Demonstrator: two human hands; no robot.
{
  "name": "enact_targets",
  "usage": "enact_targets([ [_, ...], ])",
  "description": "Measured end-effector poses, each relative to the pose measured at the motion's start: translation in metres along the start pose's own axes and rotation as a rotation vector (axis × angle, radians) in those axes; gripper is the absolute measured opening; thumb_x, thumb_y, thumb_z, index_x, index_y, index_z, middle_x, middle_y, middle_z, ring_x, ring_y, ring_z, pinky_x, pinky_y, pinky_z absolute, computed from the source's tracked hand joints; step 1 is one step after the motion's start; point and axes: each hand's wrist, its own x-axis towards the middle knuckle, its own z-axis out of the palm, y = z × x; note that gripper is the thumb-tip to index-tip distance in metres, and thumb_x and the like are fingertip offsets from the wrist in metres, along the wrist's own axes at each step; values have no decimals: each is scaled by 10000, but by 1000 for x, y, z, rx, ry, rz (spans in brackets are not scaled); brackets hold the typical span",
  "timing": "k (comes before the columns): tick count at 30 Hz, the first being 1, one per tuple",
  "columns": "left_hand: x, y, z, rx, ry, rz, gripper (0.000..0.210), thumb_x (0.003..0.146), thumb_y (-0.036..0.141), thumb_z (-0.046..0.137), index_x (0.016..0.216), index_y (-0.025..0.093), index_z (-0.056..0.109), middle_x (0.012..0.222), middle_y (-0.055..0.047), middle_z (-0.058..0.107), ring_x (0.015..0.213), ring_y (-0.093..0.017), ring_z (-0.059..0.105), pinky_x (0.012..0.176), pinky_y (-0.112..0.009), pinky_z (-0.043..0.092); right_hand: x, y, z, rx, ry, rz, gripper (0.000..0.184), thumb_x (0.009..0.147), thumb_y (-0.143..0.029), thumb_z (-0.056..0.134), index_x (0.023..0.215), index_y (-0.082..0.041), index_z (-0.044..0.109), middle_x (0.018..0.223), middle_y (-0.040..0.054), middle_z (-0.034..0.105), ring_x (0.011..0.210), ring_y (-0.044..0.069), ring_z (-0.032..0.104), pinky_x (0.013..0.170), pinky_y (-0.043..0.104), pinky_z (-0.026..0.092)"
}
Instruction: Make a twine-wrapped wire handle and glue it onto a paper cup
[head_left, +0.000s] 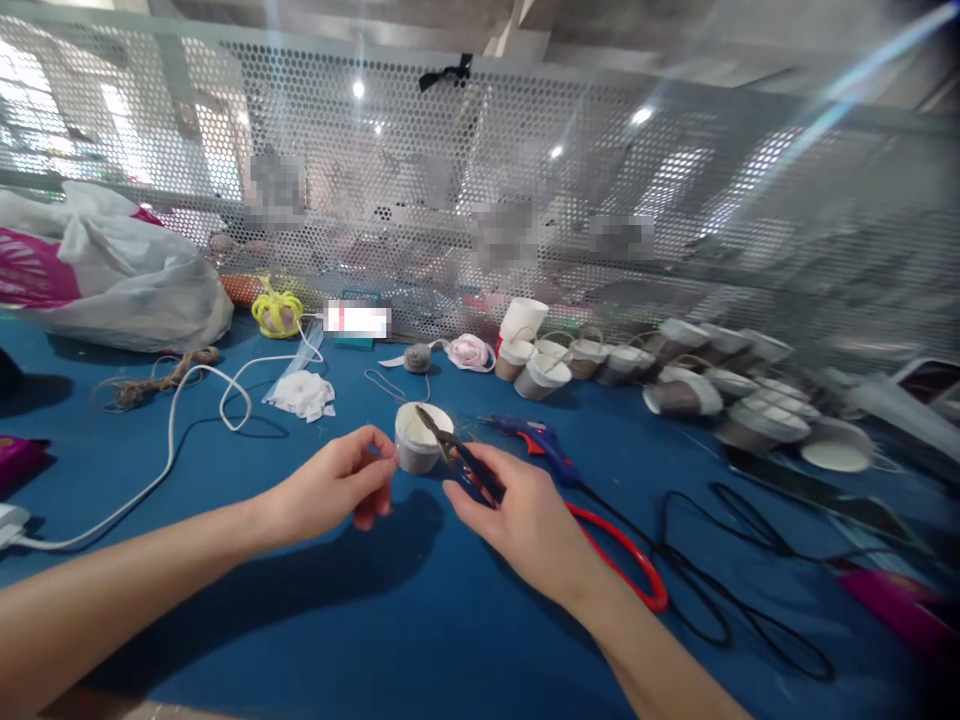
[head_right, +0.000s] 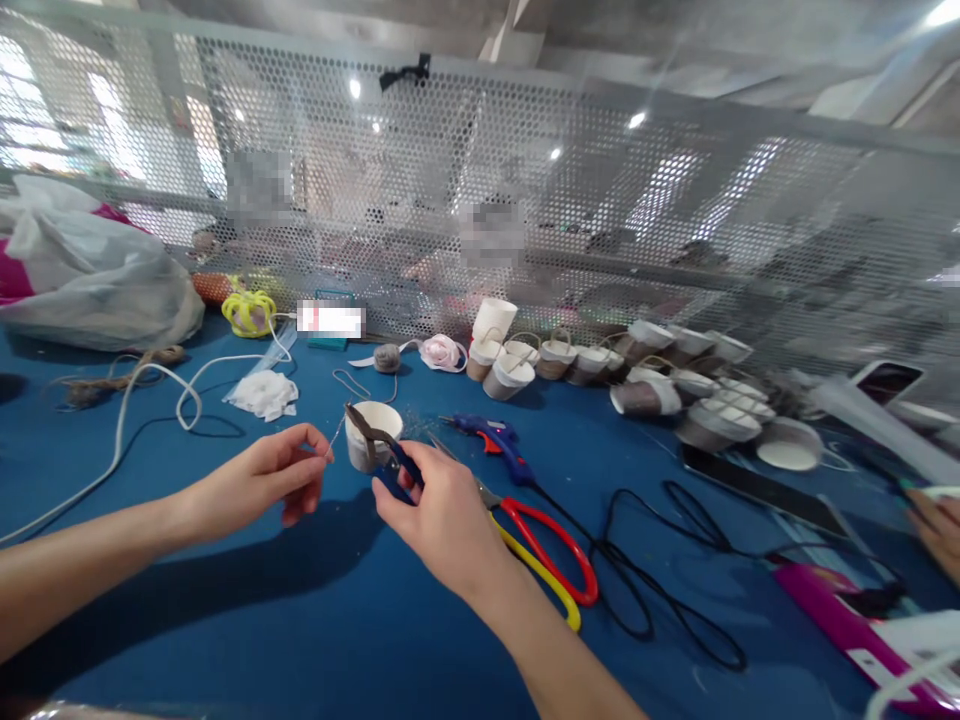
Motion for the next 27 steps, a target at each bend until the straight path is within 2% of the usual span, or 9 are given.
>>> enact_targets([
  [3, 6, 6, -3, -127, -18, 131, 341, 693, 372, 645, 902, 167, 469, 823, -37, 609, 658, -104, 570, 651, -262, 450, -1, -4, -2, 155, -123, 27, 258, 734, -320, 543, 932, -166, 604, 771, 35, 624, 678, 164, 556, 629, 269, 448],
  [4, 8, 8, -3, -164, -32, 161, 339, 685, 375, 654, 889, 164, 484, 849, -43, 608, 677, -106, 571, 657, -261, 446, -2, -4, -3, 209, -173, 31, 255, 741, -318, 537, 938, -169, 601, 775, 28, 623, 685, 161, 556, 629, 264, 447],
  [6, 14, 11, -4, -210, -79, 160, 284, 723, 395, 613, 811, 155, 489, 716, -9, 592, 547, -70, 520, 536, -217, 399, -3, -5, -3, 279, -233, 33, 251, 749, -321, 531, 941, -172, 594, 792, 22, 622, 690, 156, 553, 622, 256, 443],
  [8, 18, 12, -3, -236, -87, 128, 258, 768, 391, 560, 741, 154, 462, 541, 48, 506, 403, -26, 385, 419, -177, 279, -2, -4, -2, 265, -214, 39, 260, 747, -333, 534, 938, -166, 590, 792, 27, 621, 675, 154, 545, 601, 255, 435],
  [11, 21, 9, 0, -228, 16, 148, 241, 795, 359, 527, 700, 157, 433, 471, 82, 414, 369, -10, 286, 390, -161, 191, -1, -4, -1, 167, -109, 47, 294, 722, -334, 560, 949, -149, 585, 790, 44, 617, 674, 161, 543, 626, 273, 436],
  [14, 21, 6, 3, -147, 104, 222, 214, 817, 343, 485, 713, 161, 443, 479, 80, 404, 391, -22, 308, 400, -165, 217, 0, -7, -1, 119, -66, 47, 307, 712, -323, 568, 963, -146, 577, 808, 53, 616, 682, 161, 547, 658, 284, 442],
  [19, 18, -1, 3, 127, 224, 341, 159, 841, 302, 428, 770, 166, 468, 503, 63, 431, 443, -55, 362, 437, -182, 286, -1, -10, -1, 146, -104, 62, 293, 732, -339, 547, 954, -150, 584, 764, 41, 615, 667, 158, 549, 627, 275, 445],
  [23, 16, -5, 2, 366, 331, 457, 119, 839, 259, 424, 795, 163, 480, 542, 53, 454, 482, -61, 390, 469, -183, 312, -2, -6, 1, 282, -172, 71, 294, 742, -359, 546, 956, -162, 587, 825, 39, 636, 725, 167, 575, 652, 273, 451],
  [27, 15, -5, 3, 373, 333, 468, 109, 834, 250, 430, 793, 159, 476, 543, 60, 434, 482, -56, 382, 469, -179, 306, -1, -3, 4, 359, -232, 83, 314, 744, -370, 550, 970, -156, 589, 836, 36, 631, 745, 165, 582, 664, 267, 456],
])
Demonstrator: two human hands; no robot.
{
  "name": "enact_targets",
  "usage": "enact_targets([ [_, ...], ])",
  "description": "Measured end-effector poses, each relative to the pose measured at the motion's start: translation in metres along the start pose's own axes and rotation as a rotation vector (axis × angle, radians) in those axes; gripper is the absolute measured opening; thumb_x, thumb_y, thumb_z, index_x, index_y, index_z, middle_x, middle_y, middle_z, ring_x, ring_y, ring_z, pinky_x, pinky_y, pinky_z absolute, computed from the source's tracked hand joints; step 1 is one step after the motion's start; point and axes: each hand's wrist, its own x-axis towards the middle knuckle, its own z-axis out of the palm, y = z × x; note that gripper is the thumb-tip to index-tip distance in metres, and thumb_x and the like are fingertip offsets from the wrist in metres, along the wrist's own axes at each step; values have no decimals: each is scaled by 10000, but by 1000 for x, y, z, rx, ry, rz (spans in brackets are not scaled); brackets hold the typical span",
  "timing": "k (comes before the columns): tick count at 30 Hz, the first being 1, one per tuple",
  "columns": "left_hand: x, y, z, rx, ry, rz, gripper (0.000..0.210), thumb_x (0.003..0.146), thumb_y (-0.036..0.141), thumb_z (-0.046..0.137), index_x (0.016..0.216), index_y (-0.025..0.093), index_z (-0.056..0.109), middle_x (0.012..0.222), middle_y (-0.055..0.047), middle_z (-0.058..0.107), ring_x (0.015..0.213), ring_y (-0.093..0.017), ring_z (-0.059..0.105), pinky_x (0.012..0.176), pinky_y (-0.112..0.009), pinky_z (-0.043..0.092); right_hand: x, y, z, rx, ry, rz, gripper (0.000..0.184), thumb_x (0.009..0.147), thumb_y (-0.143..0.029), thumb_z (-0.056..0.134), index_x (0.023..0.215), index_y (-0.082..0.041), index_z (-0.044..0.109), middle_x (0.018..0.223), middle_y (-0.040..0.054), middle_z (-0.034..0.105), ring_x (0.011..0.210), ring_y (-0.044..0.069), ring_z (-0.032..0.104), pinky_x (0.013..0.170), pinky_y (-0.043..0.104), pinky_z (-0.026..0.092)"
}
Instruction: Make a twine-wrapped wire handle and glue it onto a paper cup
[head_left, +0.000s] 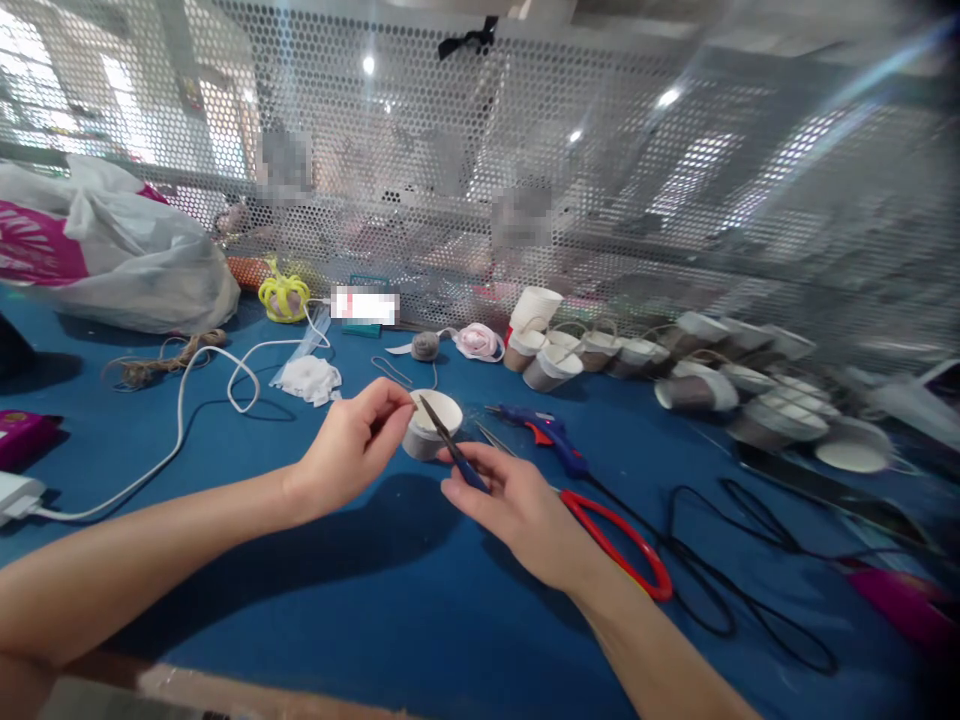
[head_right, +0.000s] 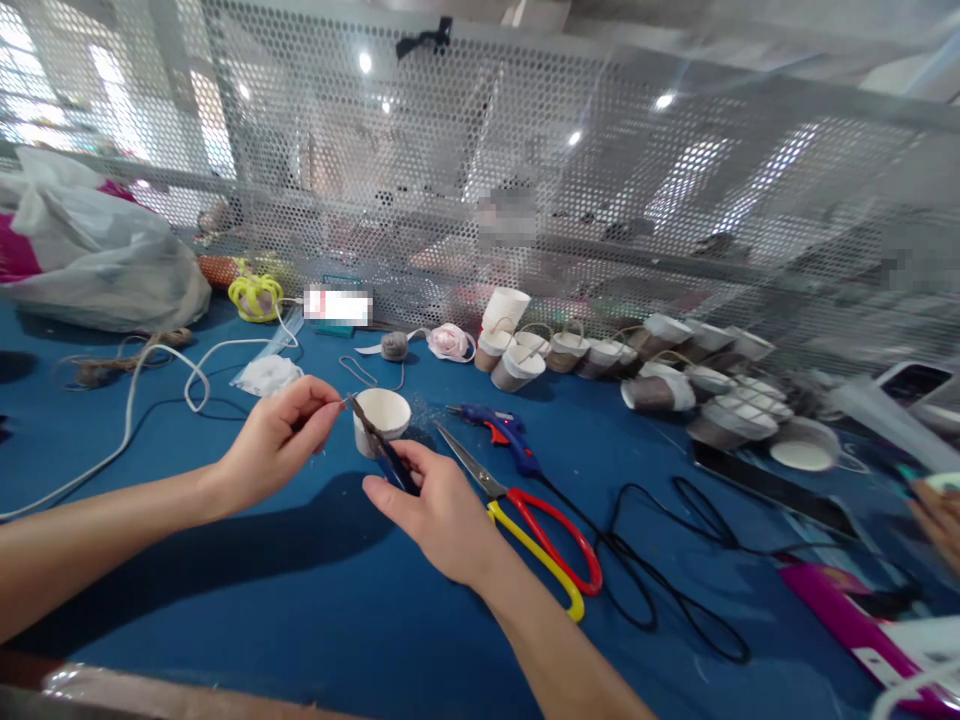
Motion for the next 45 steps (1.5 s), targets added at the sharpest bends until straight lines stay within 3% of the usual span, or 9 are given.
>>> enact_targets([
  [6, 2, 4, 3, -403, -67, -234, 155, 830, 302, 452, 756, 166, 453, 454, 96, 327, 409, -43, 269, 396, -172, 216, 1, 1, 2, 0, 10, 8, 316, 745, -373, 547, 961, -147, 588, 790, 31, 610, 700, 150, 561, 632, 254, 455],
  [11, 2, 7, 4, -576, -74, -303, 189, 784, 329, 547, 740, 161, 472, 406, 104, 322, 367, -30, 251, 374, -168, 187, 0, 1, 3, -18, 9, -3, 293, 749, -356, 535, 950, -148, 583, 783, 31, 604, 684, 143, 552, 626, 251, 458],
  [17, 3, 13, -2, -854, -186, -512, 175, 793, 280, 552, 711, 170, 444, 355, 120, 251, 334, -17, 146, 364, -151, 136, 0, 1, 4, -130, 75, -56, 283, 750, -342, 540, 958, -155, 578, 807, 38, 620, 672, 144, 550, 624, 257, 458],
  [28, 2, 12, -10, -1135, -421, -606, 183, 862, 164, 384, 688, 170, 441, 372, 115, 143, 340, -35, 61, 341, -149, 121, 0, 6, -2, -282, 133, -165, 277, 723, -307, 561, 954, -156, 576, 738, 28, 597, 576, 122, 495, 544, 242, 443],
  [33, 3, 13, -11, -901, -433, -499, 145, 846, 223, 419, 708, 181, 416, 379, 116, 244, 330, -34, 136, 351, -150, 177, -1, 3, -3, -251, 105, -184, 246, 732, -301, 544, 928, -158, 584, 764, 30, 595, 589, 120, 500, 550, 236, 446],
  [36, 3, 14, -8, -414, -233, -242, 111, 818, 235, 472, 736, 166, 442, 536, 52, 465, 437, -50, 354, 428, -172, 284, -2, 0, -1, -235, 97, -144, 202, 741, -299, 532, 879, -162, 585, 739, 19, 594, 594, 119, 506, 548, 226, 443],
  [39, 2, 11, -3, -35, -54, -2, 78, 803, 208, 477, 745, 159, 459, 599, 46, 463, 528, -62, 379, 500, -188, 313, -3, -3, 2, -235, 123, -122, 189, 741, -295, 529, 860, -159, 585, 715, 11, 584, 592, 113, 503, 542, 214, 444],
  [42, 1, 6, -1, 32, -10, 75, 114, 826, 213, 429, 724, 164, 443, 556, 68, 379, 508, -59, 307, 495, -189, 287, -4, -5, 3, -237, 152, -122, 209, 729, -283, 541, 884, -153, 594, 709, 9, 582, 592, 111, 507, 551, 212, 450],
  [45, 1, 4, -2, -152, -67, -13, 154, 832, 262, 432, 716, 163, 446, 547, 71, 348, 482, -54, 287, 457, -185, 256, -5, -7, 1, -241, 151, -133, 224, 717, -274, 550, 896, -151, 603, 705, 10, 583, 582, 111, 499, 532, 215, 446],
])
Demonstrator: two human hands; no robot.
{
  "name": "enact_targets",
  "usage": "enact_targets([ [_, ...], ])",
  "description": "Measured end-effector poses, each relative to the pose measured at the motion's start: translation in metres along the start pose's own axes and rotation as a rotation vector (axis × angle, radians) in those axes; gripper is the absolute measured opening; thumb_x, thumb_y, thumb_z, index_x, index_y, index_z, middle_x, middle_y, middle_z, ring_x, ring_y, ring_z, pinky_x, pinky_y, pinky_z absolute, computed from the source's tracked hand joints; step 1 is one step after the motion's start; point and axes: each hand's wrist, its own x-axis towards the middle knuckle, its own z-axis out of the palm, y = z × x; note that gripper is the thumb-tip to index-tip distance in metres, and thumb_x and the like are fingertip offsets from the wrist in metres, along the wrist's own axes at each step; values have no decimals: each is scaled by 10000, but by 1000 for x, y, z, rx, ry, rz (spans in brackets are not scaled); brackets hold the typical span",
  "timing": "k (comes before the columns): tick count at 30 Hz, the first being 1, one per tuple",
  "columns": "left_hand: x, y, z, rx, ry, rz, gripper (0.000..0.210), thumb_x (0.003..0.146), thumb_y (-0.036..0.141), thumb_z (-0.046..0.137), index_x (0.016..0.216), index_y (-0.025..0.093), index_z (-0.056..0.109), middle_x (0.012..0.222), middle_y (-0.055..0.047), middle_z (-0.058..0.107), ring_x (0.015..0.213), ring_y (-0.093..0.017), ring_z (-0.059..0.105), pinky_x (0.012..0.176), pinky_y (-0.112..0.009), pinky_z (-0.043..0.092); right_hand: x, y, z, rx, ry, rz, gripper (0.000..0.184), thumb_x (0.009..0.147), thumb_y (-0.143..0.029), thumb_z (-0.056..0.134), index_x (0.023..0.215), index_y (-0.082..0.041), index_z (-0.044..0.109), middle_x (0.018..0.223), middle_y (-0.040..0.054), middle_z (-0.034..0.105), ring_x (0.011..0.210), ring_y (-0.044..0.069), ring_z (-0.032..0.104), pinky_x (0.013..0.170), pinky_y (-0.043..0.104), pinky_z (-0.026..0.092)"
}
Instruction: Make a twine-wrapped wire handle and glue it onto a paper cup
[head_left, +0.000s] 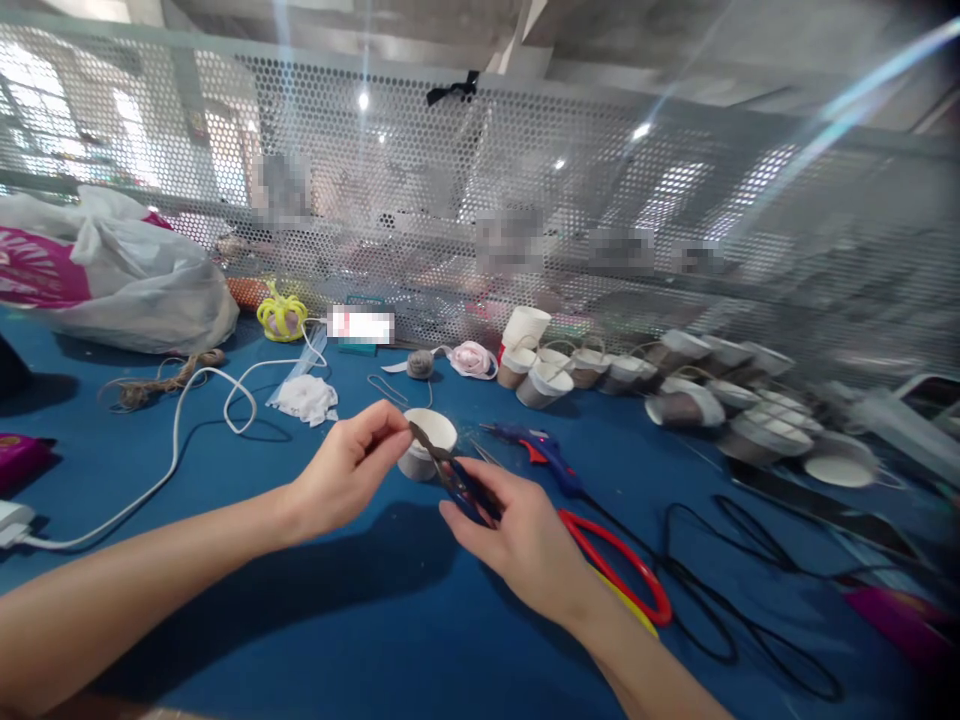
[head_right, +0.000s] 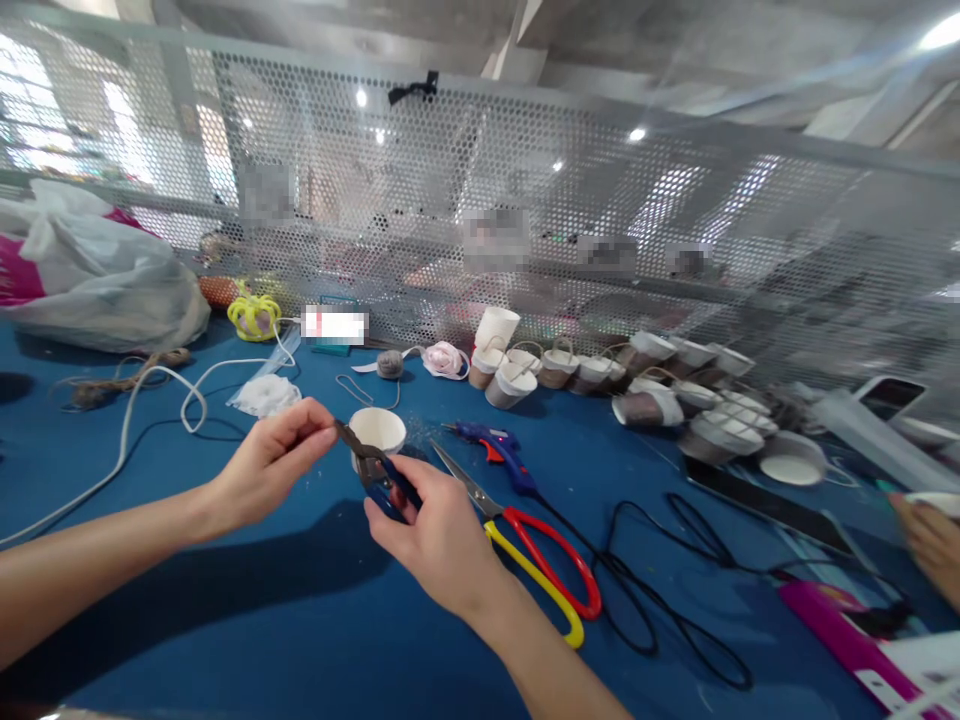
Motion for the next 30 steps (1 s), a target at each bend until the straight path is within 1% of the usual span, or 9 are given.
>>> enact_targets([
  [3, 0, 1, -2, -342, -119, -171, 192, 805, 322, 498, 710, 169, 434, 493, 90, 314, 407, -37, 244, 405, -177, 209, 0, 1, -4, 0, -43, -15, 213, 718, -272, 552, 886, -152, 606, 699, 13, 581, 580, 114, 496, 527, 221, 443],
  [6, 0, 3, -4, -672, -235, -339, 202, 781, 308, 553, 704, 184, 413, 438, 119, 223, 364, -22, 141, 376, -161, 162, -1, 6, -8, -7, -62, -36, 240, 728, -276, 559, 937, -164, 599, 760, 26, 598, 610, 121, 513, 553, 232, 449],
  [8, 0, 4, -4, -813, -278, -414, 188, 784, 272, 557, 699, 188, 411, 432, 123, 192, 362, -19, 104, 368, -151, 150, 0, 8, -8, -19, -59, -48, 272, 735, -281, 560, 983, -174, 589, 808, 33, 604, 613, 119, 511, 555, 235, 448],
  [10, 0, 4, -4, -899, -298, -453, 167, 796, 243, 542, 697, 188, 419, 433, 121, 179, 361, -19, 91, 363, -144, 146, 0, 10, -8, -37, -62, -54, 289, 736, -290, 561, 998, -170, 582, 799, 33, 599, 586, 111, 489, 535, 234, 438],
  [14, 1, 3, -3, -989, -324, -485, 141, 818, 207, 504, 698, 186, 433, 440, 113, 173, 360, -19, 77, 355, -135, 135, 1, 8, -7, -47, -50, -68, 296, 724, -283, 570, 996, -168, 583, 739, 17, 574, 563, 105, 458, 528, 233, 427],
  [18, 0, 3, -3, -1018, -344, -489, 138, 816, 209, 507, 700, 185, 436, 450, 111, 171, 361, -19, 74, 351, -130, 131, 0, 4, -7, -43, -27, -71, 293, 704, -267, 582, 981, -173, 590, 701, 0, 542, 542, 98, 438, 530, 234, 427],
  [20, -1, 3, -3, -996, -329, -471, 132, 814, 217, 515, 710, 190, 436, 452, 111, 169, 365, -20, 78, 355, -129, 140, 0, 3, -6, -40, -24, -70, 287, 706, -267, 578, 975, -169, 589, 708, 2, 543, 549, 100, 445, 538, 236, 431],
  [26, -3, 4, -1, -853, -224, -364, 142, 807, 243, 536, 719, 192, 437, 447, 111, 194, 370, -22, 129, 377, -137, 172, 0, 6, -4, -3, -43, -62, 272, 726, -285, 567, 966, -159, 585, 732, 21, 568, 564, 107, 461, 531, 237, 433],
  [30, -4, 4, -1, -891, -243, -404, 131, 808, 242, 533, 725, 194, 442, 445, 114, 177, 365, -20, 106, 368, -133, 168, 1, 9, -3, 7, -57, -52, 272, 730, -288, 555, 964, -153, 586, 734, 27, 569, 557, 104, 460, 516, 232, 428],
])
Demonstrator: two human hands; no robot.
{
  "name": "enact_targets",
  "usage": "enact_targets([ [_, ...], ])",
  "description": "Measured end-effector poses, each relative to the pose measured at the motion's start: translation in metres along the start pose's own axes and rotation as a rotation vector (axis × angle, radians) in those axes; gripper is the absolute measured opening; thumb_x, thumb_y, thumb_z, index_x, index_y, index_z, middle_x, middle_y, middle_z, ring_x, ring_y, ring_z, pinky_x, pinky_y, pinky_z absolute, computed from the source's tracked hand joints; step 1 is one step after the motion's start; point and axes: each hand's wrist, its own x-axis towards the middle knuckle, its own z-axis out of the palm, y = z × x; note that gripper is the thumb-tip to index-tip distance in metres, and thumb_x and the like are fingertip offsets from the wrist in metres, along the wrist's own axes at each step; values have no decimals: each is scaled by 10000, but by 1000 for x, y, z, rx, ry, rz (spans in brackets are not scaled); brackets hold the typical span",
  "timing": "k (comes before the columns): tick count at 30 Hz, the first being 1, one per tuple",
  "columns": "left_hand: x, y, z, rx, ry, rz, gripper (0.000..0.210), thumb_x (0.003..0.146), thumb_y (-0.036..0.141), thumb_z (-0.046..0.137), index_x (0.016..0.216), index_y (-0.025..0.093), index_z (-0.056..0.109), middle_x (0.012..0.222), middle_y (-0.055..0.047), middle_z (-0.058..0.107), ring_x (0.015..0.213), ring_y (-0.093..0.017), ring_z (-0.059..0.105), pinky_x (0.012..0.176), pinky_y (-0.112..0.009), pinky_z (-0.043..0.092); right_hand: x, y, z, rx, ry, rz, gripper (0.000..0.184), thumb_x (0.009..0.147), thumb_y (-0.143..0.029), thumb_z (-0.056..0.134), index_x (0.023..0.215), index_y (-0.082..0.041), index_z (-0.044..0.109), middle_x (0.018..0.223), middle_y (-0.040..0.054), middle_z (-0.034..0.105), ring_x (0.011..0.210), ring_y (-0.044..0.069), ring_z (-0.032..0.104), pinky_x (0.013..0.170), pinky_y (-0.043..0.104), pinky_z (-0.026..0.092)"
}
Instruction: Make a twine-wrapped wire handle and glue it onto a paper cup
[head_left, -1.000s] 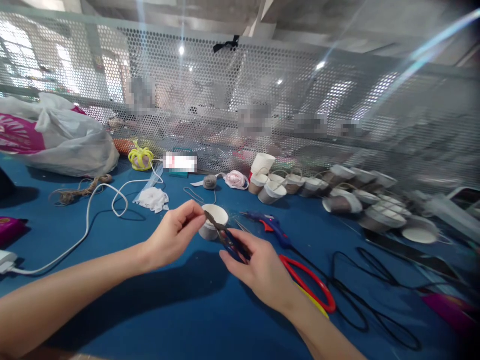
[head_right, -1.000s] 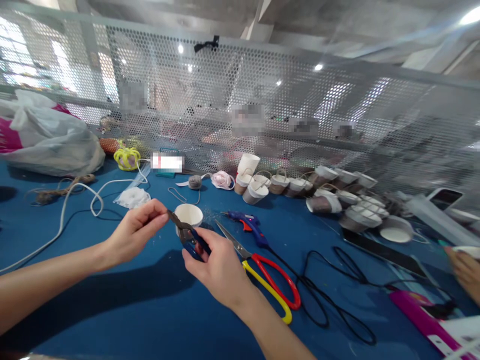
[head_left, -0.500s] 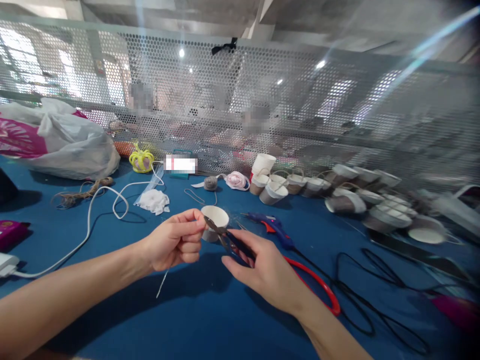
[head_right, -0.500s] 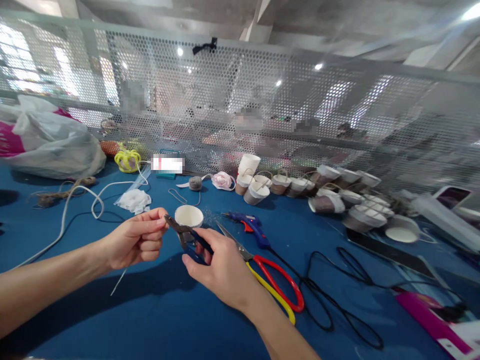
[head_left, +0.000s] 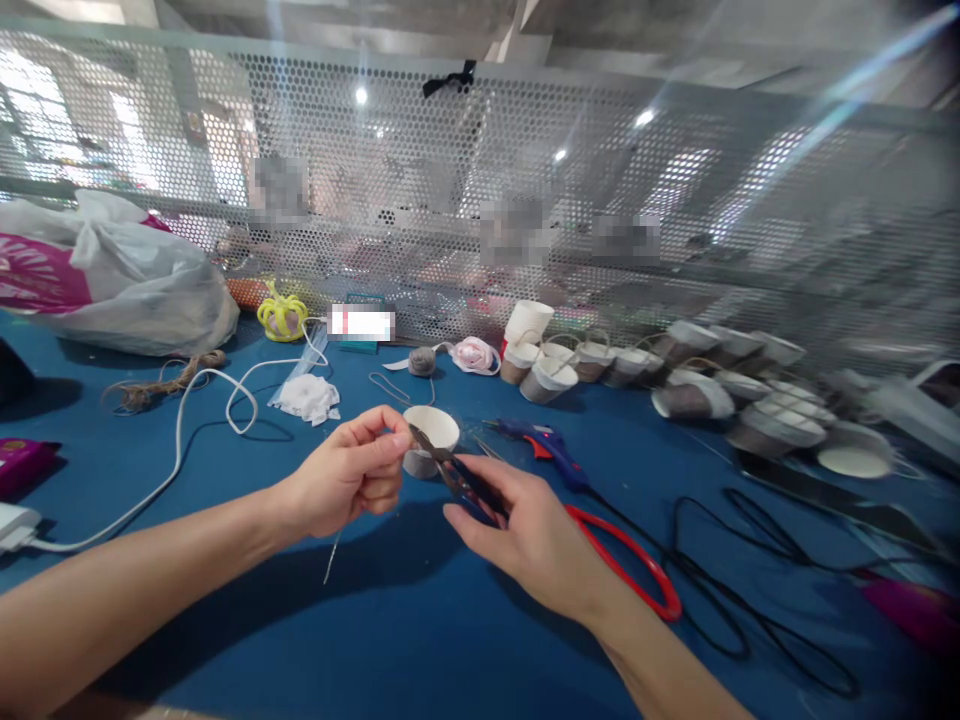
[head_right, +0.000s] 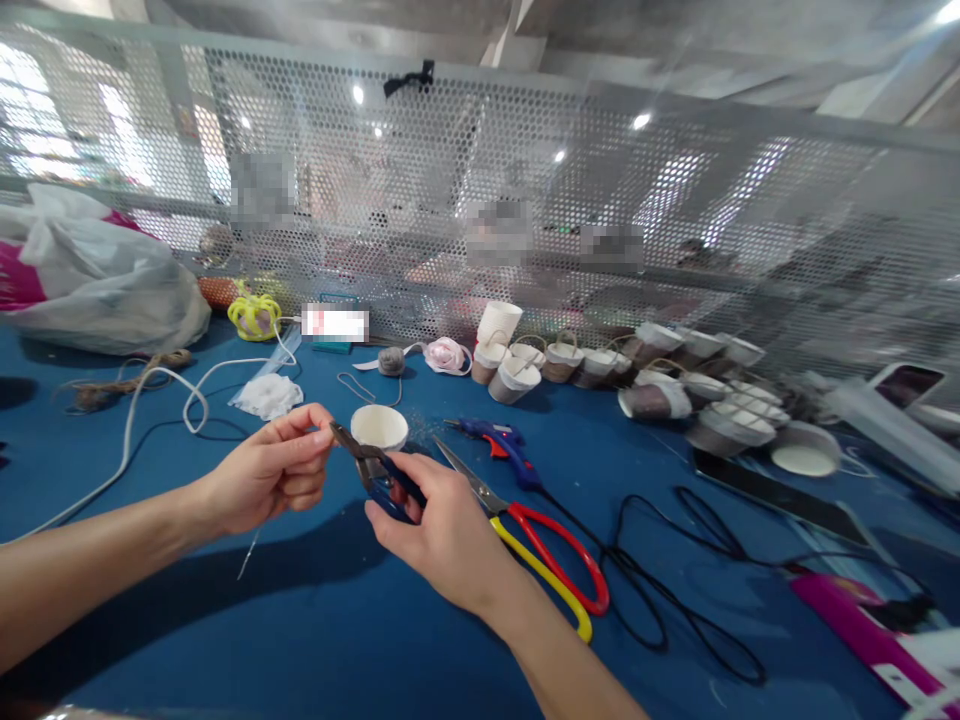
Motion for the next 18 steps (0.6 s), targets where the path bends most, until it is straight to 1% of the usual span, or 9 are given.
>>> enact_targets([
  [5, 1, 3, -6, -102, -90, -132, 130, 816, 227, 504, 714, 201, 429, 442, 118, 148, 353, -23, 48, 337, -127, 130, 2, -1, -3, -33, 16, -41, 224, 712, -261, 562, 898, -151, 617, 695, 16, 555, 524, 92, 423, 484, 218, 409],
  [7, 2, 6, -7, -20, -100, -172, 142, 819, 250, 494, 707, 200, 423, 437, 120, 153, 355, -29, 56, 340, -135, 134, 2, -1, -5, -3, -28, -19, 209, 718, -266, 562, 882, -151, 621, 711, 20, 577, 554, 104, 456, 510, 226, 420],
  [8, 3, 7, -7, 79, -74, -150, 149, 819, 261, 494, 703, 195, 427, 436, 117, 179, 357, -33, 87, 349, -141, 149, 2, -1, -5, 27, -57, 4, 208, 729, -275, 556, 885, -153, 620, 727, 22, 592, 580, 114, 481, 532, 232, 429],
  [9, 3, 8, -7, 217, -23, -90, 150, 814, 266, 500, 702, 186, 439, 443, 108, 232, 365, -37, 142, 365, -147, 175, 2, -1, -6, 61, -84, 32, 213, 744, -288, 547, 895, -156, 619, 749, 24, 606, 610, 124, 503, 554, 238, 436],
  [11, 4, 9, -5, 548, 129, 112, 124, 795, 256, 526, 719, 168, 484, 495, 73, 369, 420, -50, 272, 416, -161, 233, 1, 0, -4, 124, -113, 83, 233, 768, -310, 529, 925, -163, 620, 776, 24, 620, 648, 136, 526, 575, 243, 440],
  [13, 4, 8, -4, 838, 259, 312, 81, 775, 228, 546, 737, 157, 532, 557, 43, 458, 485, -64, 346, 472, -172, 266, 1, 0, -2, 169, -105, 117, 259, 776, -317, 525, 961, -165, 623, 770, 21, 621, 645, 136, 526, 568, 242, 436],
  [14, 4, 7, -3, 939, 297, 386, 63, 767, 212, 550, 736, 157, 552, 570, 36, 477, 507, -70, 363, 499, -177, 278, 1, -1, -1, 188, -95, 128, 269, 776, -318, 526, 975, -165, 622, 757, 17, 617, 636, 134, 523, 559, 239, 434],
  [16, 3, 6, -3, 1054, 323, 492, 56, 752, 181, 553, 709, 163, 584, 580, 27, 493, 536, -79, 385, 546, -185, 293, 1, -3, 1, 210, -83, 138, 271, 775, -314, 525, 976, -162, 624, 716, 8, 603, 610, 126, 509, 542, 232, 428],
  [18, 3, 5, -4, 1086, 321, 536, 65, 733, 155, 563, 687, 166, 607, 603, 16, 511, 562, -86, 399, 576, -190, 301, 0, -5, 3, 191, -68, 133, 248, 770, -304, 524, 942, -157, 627, 692, 4, 591, 599, 121, 498, 541, 228, 426],
])
